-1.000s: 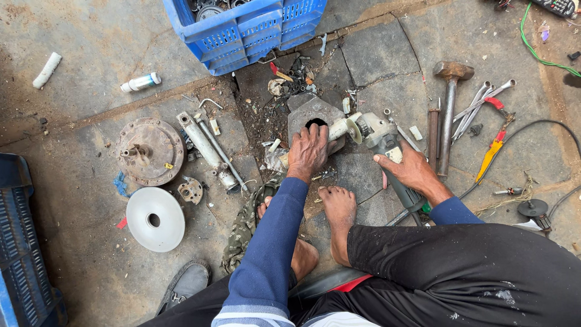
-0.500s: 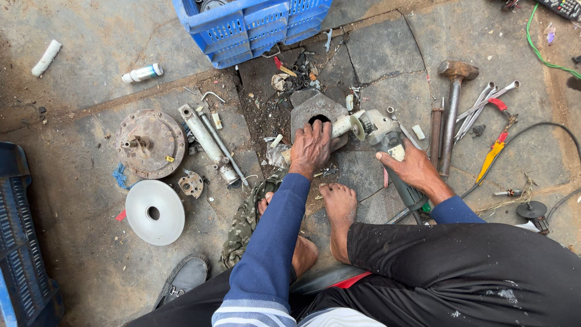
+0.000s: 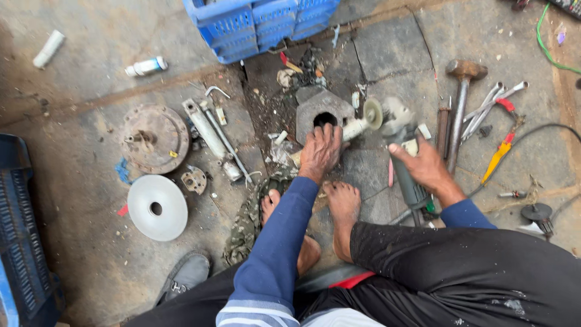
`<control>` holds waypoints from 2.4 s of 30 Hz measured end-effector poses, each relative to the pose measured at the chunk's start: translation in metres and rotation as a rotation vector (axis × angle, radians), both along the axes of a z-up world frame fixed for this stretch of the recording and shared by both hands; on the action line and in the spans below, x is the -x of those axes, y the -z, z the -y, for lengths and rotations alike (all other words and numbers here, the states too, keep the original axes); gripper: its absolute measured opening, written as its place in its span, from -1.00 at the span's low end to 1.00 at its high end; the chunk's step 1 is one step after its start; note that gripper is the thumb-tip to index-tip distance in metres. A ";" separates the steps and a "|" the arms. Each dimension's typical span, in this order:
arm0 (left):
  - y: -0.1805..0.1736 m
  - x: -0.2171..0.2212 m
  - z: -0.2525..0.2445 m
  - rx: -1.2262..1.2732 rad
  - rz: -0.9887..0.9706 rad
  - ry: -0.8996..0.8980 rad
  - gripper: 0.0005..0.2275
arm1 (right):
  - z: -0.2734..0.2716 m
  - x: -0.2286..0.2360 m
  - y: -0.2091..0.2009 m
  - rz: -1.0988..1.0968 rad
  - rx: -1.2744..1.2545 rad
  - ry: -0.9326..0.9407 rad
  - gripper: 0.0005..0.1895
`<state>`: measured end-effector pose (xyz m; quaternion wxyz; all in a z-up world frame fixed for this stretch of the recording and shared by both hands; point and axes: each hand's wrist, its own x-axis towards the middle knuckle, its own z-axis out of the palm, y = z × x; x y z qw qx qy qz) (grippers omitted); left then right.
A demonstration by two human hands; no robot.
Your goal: The person sits on the floor in a cluttered workshop and uses an angle grinder to smooth a cylindrical metal part. They hold the part with one hand and operate the grinder with the other, rotating the part to grind different sections.
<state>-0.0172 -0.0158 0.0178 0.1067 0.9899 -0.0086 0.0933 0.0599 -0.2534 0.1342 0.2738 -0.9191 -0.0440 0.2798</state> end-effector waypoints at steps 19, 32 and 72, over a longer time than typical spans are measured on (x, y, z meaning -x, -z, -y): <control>-0.035 -0.009 -0.022 0.226 -0.131 -0.018 -0.56 | 0.007 0.020 -0.002 -0.310 -0.533 0.252 -0.21; -0.034 -0.007 -0.020 0.211 -0.127 -0.120 -0.60 | 0.006 0.017 -0.003 -0.244 -0.437 0.229 -0.26; -0.019 -0.020 -0.025 0.095 -0.147 -0.035 -0.51 | 0.029 -0.013 0.033 -0.062 -0.037 -0.128 0.15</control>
